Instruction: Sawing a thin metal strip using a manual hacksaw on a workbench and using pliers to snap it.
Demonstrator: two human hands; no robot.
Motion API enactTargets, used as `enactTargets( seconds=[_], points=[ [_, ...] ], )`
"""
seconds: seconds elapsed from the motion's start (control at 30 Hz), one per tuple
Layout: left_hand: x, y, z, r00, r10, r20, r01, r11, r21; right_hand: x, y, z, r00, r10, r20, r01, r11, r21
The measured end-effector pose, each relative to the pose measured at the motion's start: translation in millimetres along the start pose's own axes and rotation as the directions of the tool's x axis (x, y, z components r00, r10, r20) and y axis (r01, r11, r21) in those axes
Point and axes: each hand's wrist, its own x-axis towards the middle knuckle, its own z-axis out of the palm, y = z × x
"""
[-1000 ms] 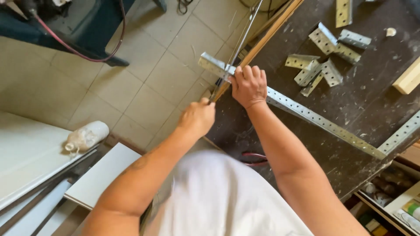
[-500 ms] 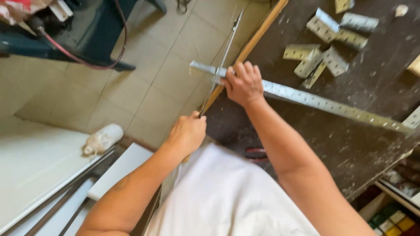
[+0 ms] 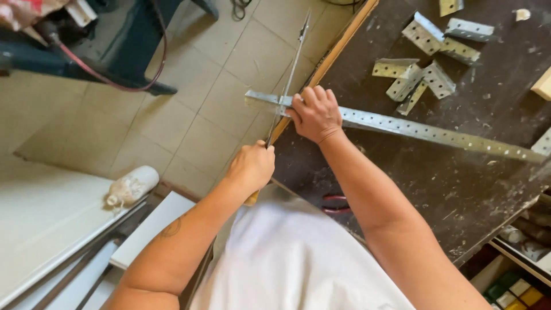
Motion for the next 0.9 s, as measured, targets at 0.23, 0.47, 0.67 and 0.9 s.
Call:
enactTargets(
  seconds=[0.23, 0.47, 0.67, 0.9],
  points=[
    [-3.4, 12.6, -15.5, 0.995, 0.087, -0.051, -0.085, 0.996, 0.033, 5.2, 3.7, -3.0, 1.0, 0.024, 0.019, -0.023, 0.997, -0.076],
    [17.2, -5.7, 19.2, 1.0, 0.019, -0.007, -0.019, 0.999, -0.038, 2.4, 4.9, 3.3, 0.999, 0.024, 0.03, -0.022, 0.998, -0.065],
    [-49.0, -17.2, 8.0, 0.998, 0.04, -0.054, -0.045, 0.994, -0.095, 1.2, 2.3, -2.9, 1.0, 0.015, -0.016, -0.017, 0.993, -0.118],
    [64.6, -11.4, 50.4, 0.964, 0.141, -0.227, -0.149, 0.989, -0.02, 5.8, 6.1, -2.5, 1.0, 0.02, -0.02, -0.023, 0.987, -0.161]
  ],
)
